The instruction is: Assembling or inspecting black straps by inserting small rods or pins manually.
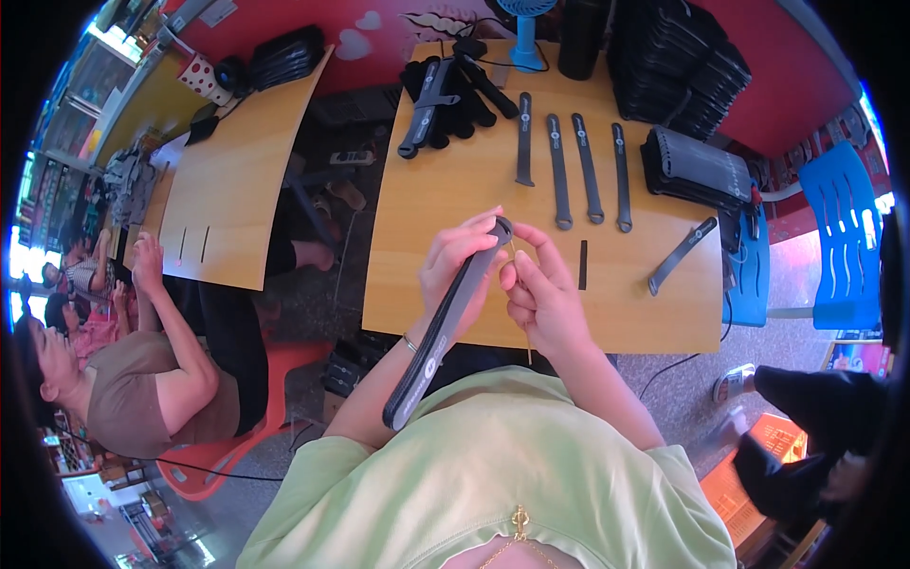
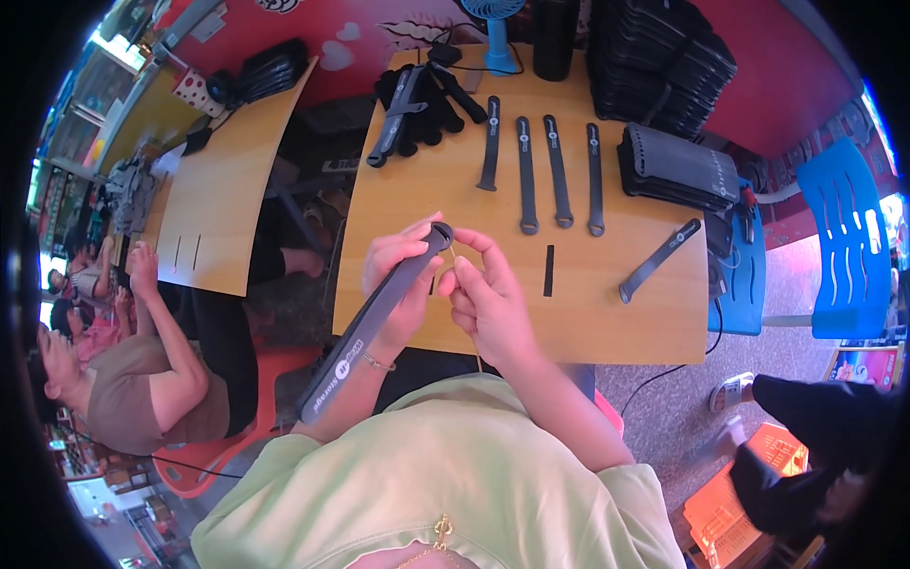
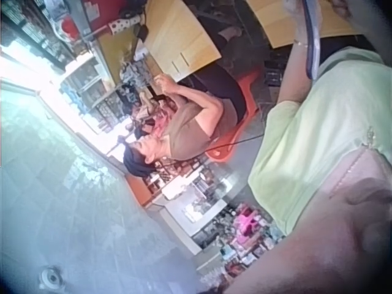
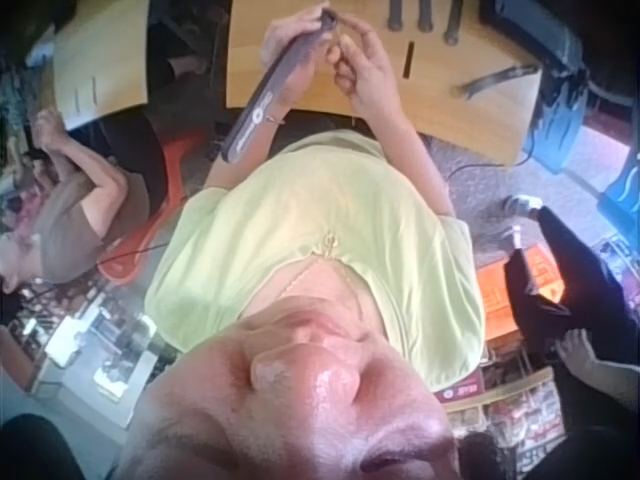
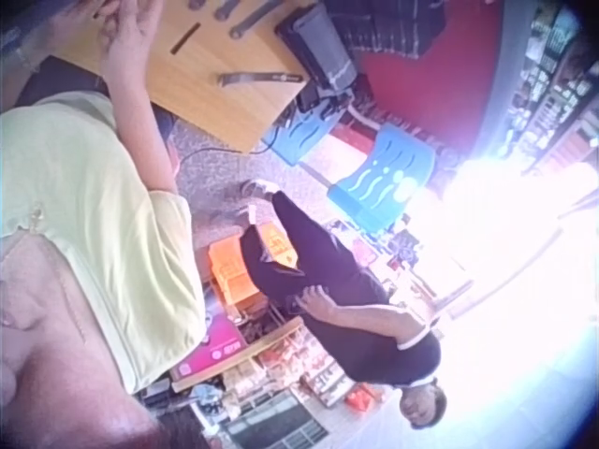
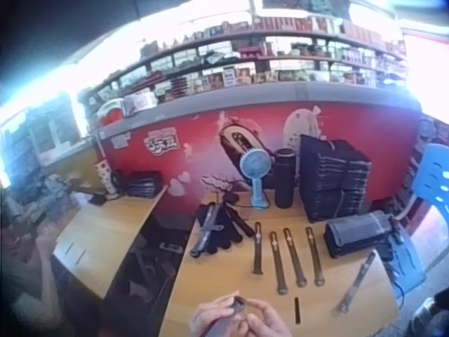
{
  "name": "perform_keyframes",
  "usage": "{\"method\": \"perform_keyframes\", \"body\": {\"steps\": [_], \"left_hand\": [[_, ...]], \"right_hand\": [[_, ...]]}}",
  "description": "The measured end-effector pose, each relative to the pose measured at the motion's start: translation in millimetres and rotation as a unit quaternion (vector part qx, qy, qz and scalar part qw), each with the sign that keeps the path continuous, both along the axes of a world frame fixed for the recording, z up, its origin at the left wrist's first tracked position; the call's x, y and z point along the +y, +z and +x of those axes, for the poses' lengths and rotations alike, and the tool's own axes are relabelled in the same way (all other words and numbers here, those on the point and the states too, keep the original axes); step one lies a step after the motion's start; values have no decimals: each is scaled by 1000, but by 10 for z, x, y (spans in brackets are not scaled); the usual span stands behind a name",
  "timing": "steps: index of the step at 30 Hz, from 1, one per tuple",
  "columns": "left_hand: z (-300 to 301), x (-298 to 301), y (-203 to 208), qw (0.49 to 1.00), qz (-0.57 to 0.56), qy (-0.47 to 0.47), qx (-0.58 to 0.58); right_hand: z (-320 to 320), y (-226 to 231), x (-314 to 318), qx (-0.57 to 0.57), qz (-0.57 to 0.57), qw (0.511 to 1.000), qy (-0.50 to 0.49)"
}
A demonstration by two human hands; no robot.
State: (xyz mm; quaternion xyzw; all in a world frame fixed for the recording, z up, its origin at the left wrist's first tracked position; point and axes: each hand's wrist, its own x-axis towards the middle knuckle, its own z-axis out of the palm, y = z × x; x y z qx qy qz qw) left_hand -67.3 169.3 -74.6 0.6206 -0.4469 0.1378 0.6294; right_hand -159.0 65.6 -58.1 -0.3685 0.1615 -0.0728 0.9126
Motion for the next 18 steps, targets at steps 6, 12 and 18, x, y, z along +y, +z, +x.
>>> {"method": "perform_keyframes", "body": {"steps": [6,12,18], "left_hand": [[-42,-32,-54,999,-19,-15,37],[35,21,-52,993,-16,-51,104],[56,71,-82,991,17,-69,116]], "right_hand": [[53,-221,32,-65,-520,837,-155],[67,52,-41,54,-204,977,-8],[78,-112,10,30,-291,956,-34]]}}
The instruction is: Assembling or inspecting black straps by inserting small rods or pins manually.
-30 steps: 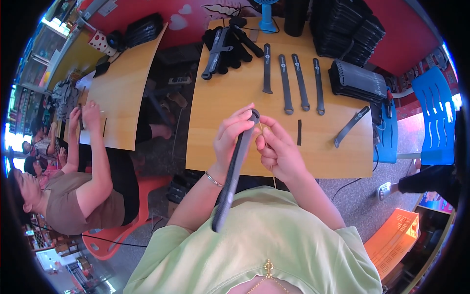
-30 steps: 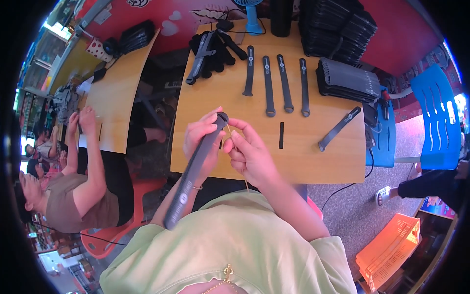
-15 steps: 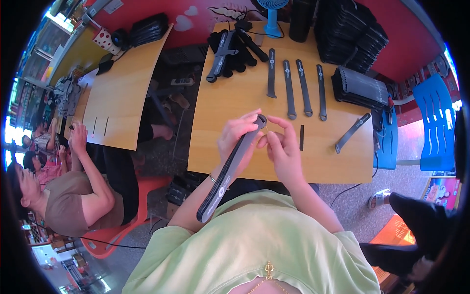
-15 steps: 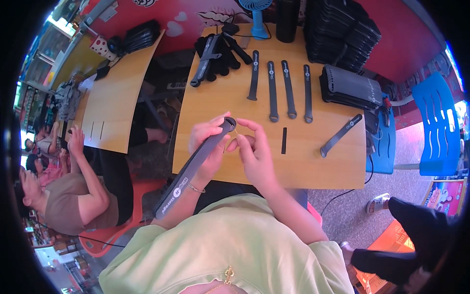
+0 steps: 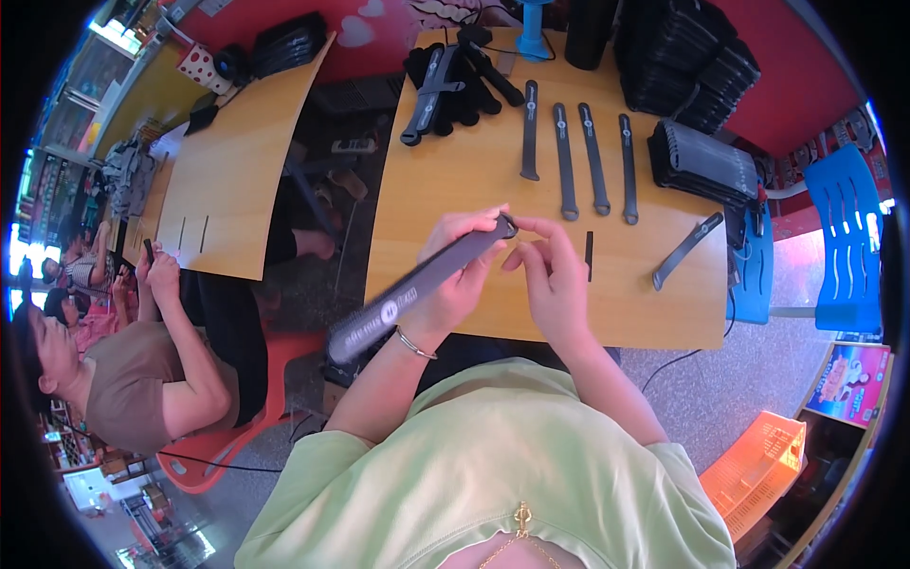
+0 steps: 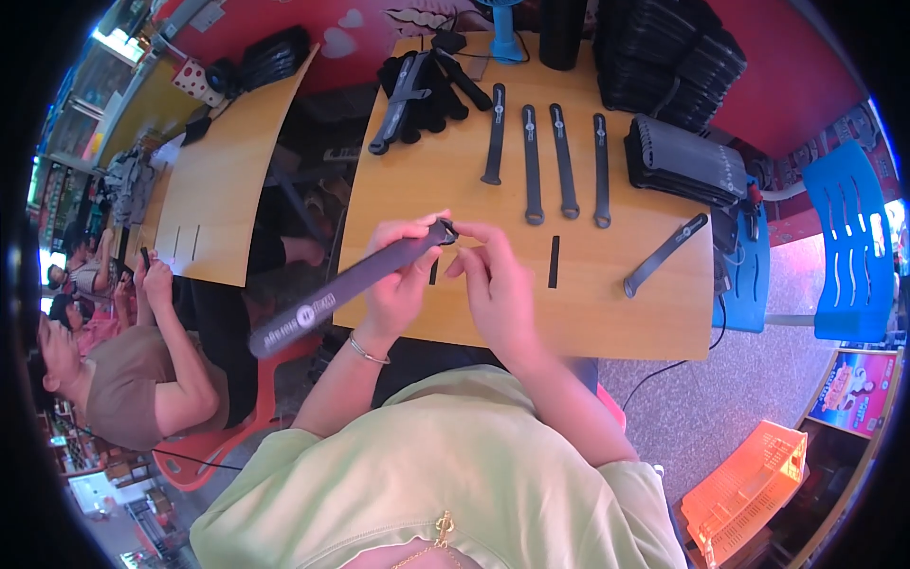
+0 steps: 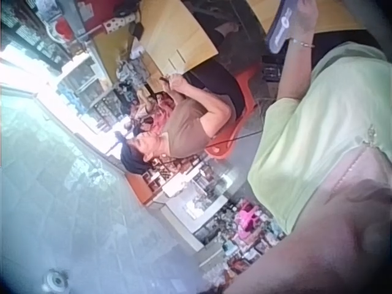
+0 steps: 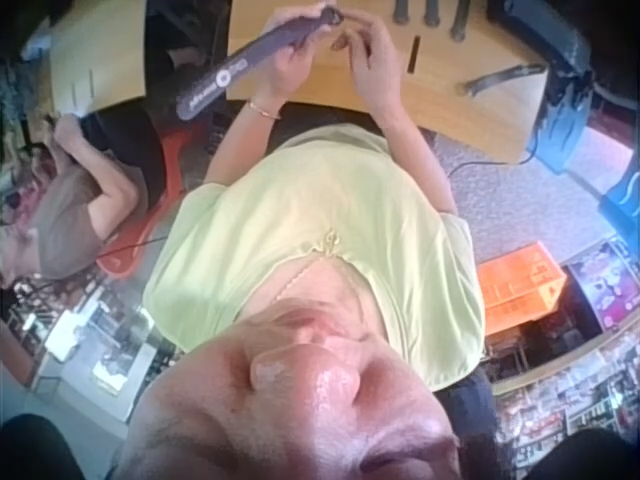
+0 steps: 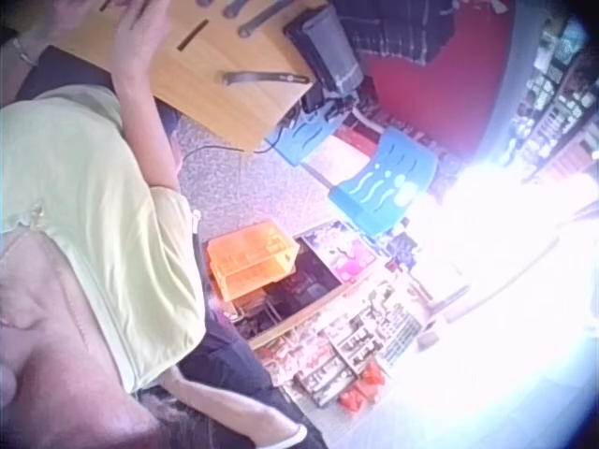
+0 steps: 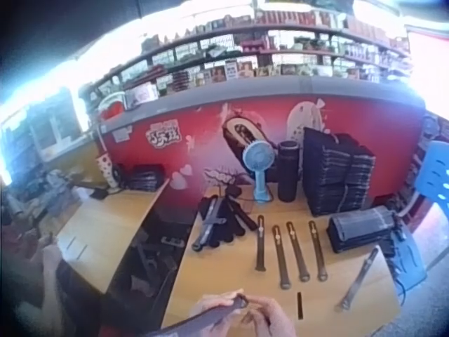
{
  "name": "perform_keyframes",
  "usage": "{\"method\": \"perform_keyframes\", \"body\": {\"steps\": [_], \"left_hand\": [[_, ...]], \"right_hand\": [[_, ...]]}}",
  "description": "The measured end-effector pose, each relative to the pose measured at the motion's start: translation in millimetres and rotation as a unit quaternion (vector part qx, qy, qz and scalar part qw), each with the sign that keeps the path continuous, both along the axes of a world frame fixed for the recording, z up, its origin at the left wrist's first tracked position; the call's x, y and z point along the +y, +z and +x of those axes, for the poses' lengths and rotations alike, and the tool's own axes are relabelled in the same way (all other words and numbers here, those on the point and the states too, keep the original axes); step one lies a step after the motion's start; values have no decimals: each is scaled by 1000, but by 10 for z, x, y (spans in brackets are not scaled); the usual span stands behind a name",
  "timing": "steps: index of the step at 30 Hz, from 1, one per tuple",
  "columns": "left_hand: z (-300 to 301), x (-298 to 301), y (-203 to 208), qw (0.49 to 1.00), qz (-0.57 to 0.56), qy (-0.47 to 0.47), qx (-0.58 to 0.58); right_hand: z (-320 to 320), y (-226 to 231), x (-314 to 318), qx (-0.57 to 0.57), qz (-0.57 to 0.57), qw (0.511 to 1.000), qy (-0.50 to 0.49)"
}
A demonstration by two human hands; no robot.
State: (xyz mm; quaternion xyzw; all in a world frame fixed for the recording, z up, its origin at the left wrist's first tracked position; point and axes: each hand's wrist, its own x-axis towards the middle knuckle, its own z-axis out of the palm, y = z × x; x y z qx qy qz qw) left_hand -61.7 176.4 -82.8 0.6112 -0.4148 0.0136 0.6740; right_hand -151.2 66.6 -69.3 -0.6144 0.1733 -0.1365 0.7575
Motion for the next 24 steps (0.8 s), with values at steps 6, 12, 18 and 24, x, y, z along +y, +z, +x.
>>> {"method": "perform_keyframes", "body": {"steps": [6,12,18,24], "left_hand": [[50,60,15,960,-29,-92,262],[180,105,146,889,-41,-145,432],[-19,-115,75,910,-86,-8,406],[-62,-163,-24,943,-50,9,328]], "right_hand": [[24,-24,13,-53,-368,924,-89],[7,44,51,-72,-312,947,-38],[34,64,60,-15,-270,961,-48],[31,21,24,-6,-337,939,-70]]}}
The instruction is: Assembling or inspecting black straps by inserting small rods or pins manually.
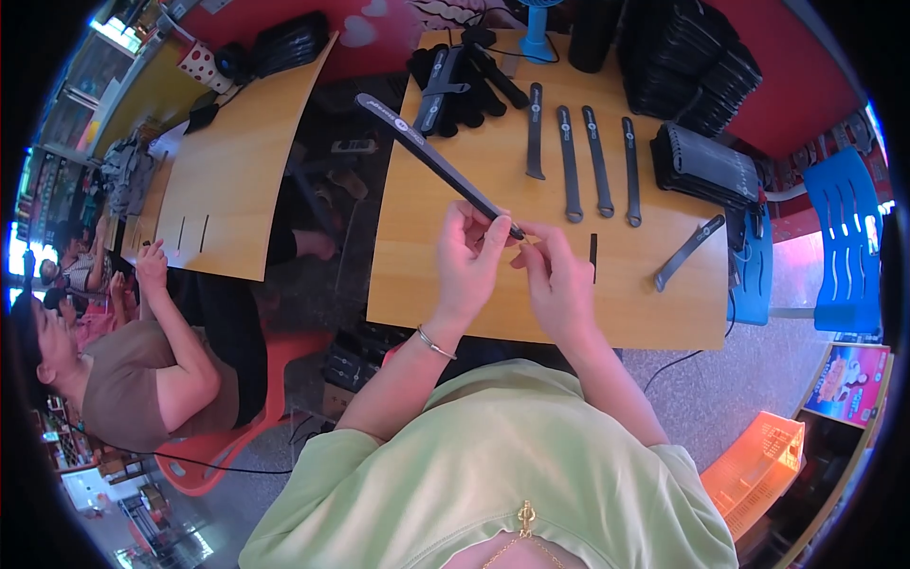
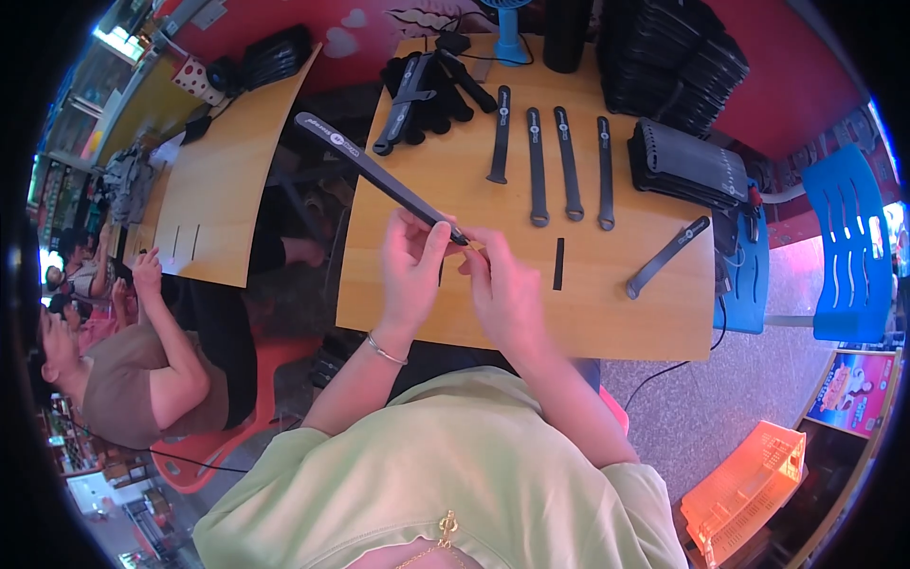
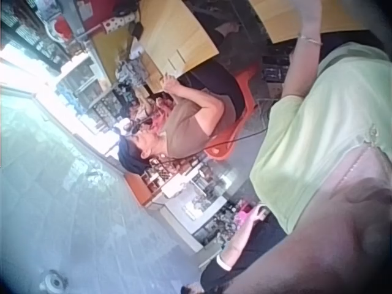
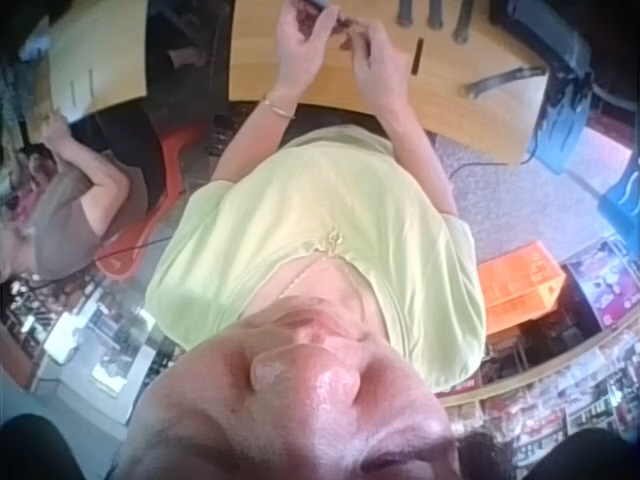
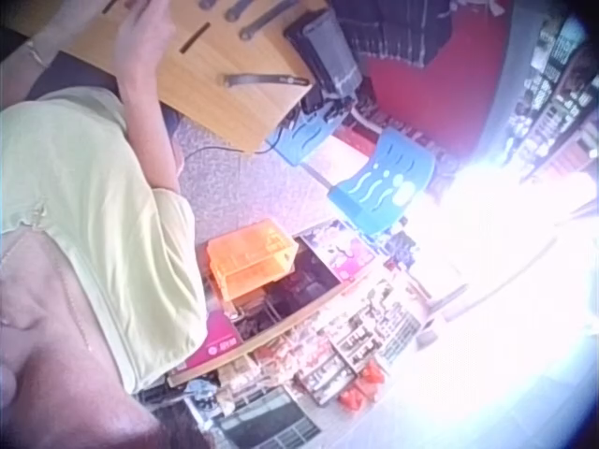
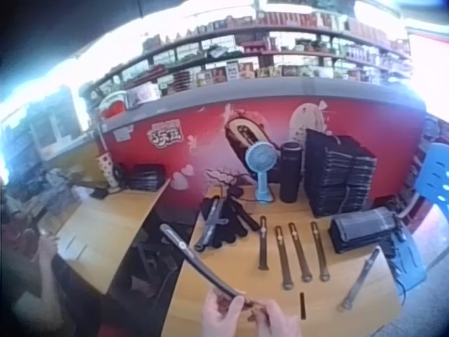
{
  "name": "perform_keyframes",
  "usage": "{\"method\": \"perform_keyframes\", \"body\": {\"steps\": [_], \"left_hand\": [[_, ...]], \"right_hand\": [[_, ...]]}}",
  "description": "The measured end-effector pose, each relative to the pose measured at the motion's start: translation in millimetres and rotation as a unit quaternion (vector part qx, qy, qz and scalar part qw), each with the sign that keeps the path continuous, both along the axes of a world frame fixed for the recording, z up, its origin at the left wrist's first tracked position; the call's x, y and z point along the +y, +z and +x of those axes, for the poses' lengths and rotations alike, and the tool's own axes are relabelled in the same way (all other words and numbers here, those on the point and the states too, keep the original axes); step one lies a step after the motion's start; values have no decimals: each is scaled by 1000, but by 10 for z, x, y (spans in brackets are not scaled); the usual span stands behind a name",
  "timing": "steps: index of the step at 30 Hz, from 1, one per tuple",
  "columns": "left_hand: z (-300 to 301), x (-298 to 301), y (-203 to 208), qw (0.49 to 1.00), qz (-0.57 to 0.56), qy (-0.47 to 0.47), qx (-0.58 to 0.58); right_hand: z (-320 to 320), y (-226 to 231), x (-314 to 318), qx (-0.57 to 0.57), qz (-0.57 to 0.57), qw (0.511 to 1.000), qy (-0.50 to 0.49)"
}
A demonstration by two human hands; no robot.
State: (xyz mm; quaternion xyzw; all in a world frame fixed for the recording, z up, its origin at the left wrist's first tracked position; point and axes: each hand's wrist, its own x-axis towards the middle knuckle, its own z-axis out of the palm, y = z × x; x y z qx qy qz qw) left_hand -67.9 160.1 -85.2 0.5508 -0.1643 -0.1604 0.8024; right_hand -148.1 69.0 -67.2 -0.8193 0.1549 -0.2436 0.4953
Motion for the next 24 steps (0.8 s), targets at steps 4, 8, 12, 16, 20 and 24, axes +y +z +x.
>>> {"method": "perform_keyframes", "body": {"steps": [4,8,12,16,20,24], "left_hand": [[-47,3,89,999,19,-31,-30],[74,90,4,998,8,-63,-18],[177,154,46,990,51,-127,-25],[236,187,115,984,63,-166,-25],[301,209,136,980,39,-193,-9],[316,221,141,975,25,-220,22]], "right_hand": [[1,21,-16,-12,-7,1000,15],[-3,44,-31,9,11,999,29],[8,57,-70,22,33,998,38],[21,75,-96,5,52,997,51],[14,135,-100,14,68,996,48],[-17,191,-116,20,44,997,56]]}}
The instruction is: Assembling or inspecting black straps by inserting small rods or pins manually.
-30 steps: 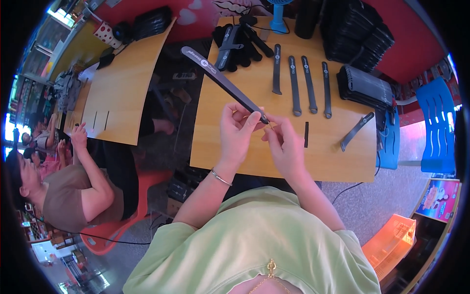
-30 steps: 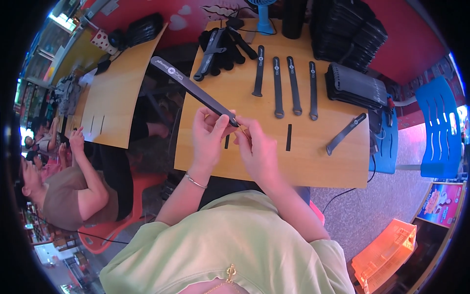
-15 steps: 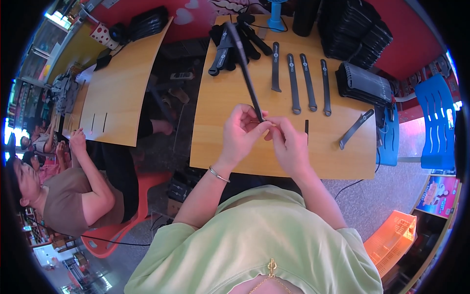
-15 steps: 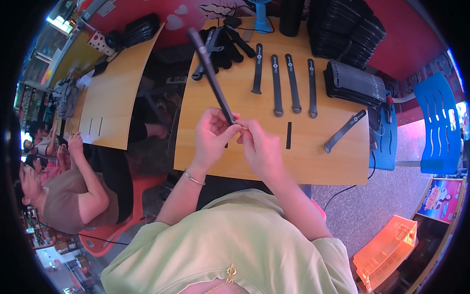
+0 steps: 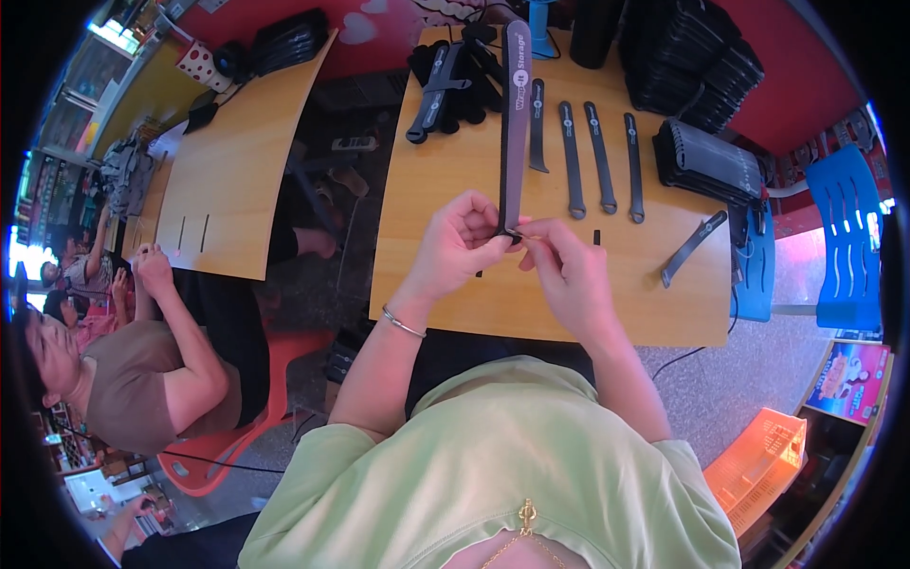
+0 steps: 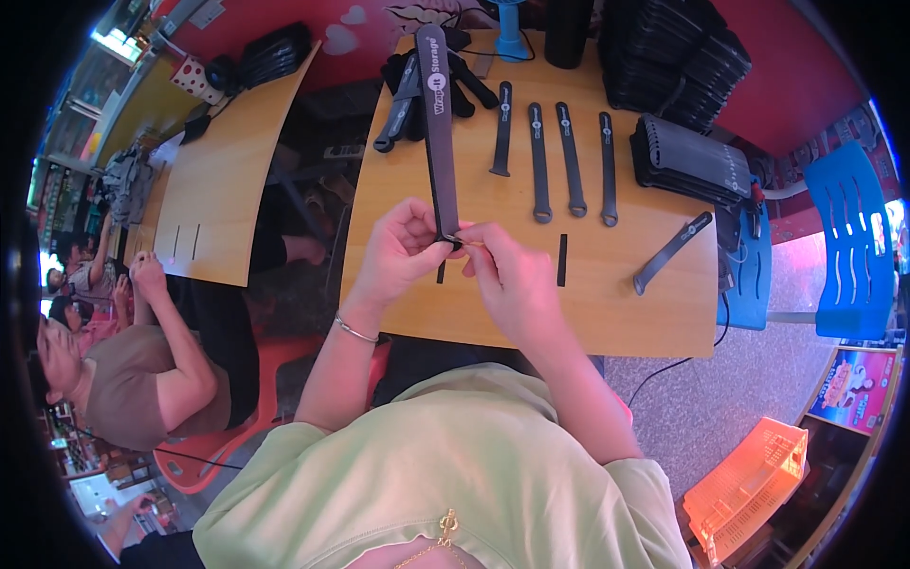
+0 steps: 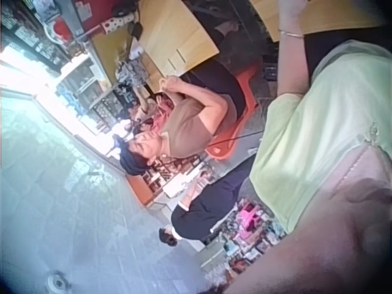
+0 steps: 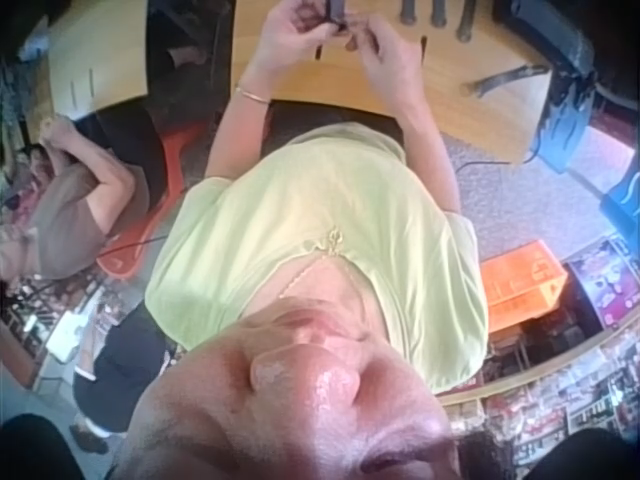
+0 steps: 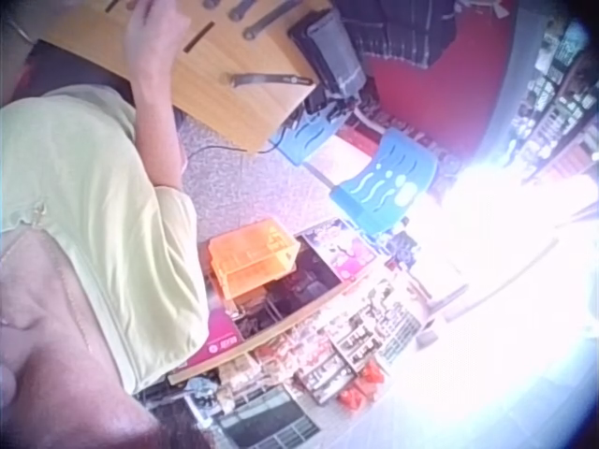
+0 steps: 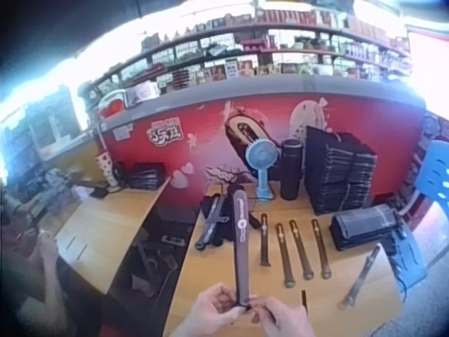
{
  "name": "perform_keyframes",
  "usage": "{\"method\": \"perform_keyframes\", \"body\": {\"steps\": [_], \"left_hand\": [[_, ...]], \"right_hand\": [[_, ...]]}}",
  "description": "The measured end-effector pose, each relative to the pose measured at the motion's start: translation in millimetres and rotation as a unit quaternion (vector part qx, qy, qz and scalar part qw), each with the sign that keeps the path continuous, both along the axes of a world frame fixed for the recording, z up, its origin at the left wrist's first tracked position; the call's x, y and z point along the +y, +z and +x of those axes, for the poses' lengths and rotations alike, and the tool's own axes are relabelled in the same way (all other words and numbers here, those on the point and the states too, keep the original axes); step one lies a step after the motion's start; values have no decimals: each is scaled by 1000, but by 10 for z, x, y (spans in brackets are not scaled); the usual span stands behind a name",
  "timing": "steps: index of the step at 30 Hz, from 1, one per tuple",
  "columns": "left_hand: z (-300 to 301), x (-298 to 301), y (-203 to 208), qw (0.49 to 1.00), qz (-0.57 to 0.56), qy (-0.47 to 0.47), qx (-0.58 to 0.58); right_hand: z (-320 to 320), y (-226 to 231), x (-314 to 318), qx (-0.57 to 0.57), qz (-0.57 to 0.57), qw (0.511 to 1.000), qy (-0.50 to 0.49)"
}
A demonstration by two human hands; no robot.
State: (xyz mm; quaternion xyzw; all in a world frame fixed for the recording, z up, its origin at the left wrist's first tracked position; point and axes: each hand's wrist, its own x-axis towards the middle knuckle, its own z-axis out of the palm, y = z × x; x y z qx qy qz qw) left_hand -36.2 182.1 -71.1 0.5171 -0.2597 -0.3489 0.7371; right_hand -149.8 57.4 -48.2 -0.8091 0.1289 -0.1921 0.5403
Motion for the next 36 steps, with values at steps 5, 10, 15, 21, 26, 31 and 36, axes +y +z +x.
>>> {"method": "perform_keyframes", "body": {"steps": [5,10,15,21,26,31,36], "left_hand": [[-135,-57,-92,998,-42,18,32],[-206,-120,-162,985,-6,170,22],[-199,-96,-76,994,-35,96,39],[-317,-83,-21,985,-46,29,164],[-356,-112,-59,993,-21,35,115],[-384,-88,-89,995,80,5,-67],[-402,-90,-126,991,99,17,-89]], "right_hand": [[-80,87,-56,43,-154,987,23],[-258,117,-93,96,-212,972,-11],[-176,145,-101,61,-53,996,-48],[-46,-124,-77,-57,-11,998,-39],[-9,-324,-57,-86,119,989,-25],[-61,-243,-85,-63,176,982,6],[1,-300,-115,-72,246,966,20]]}}
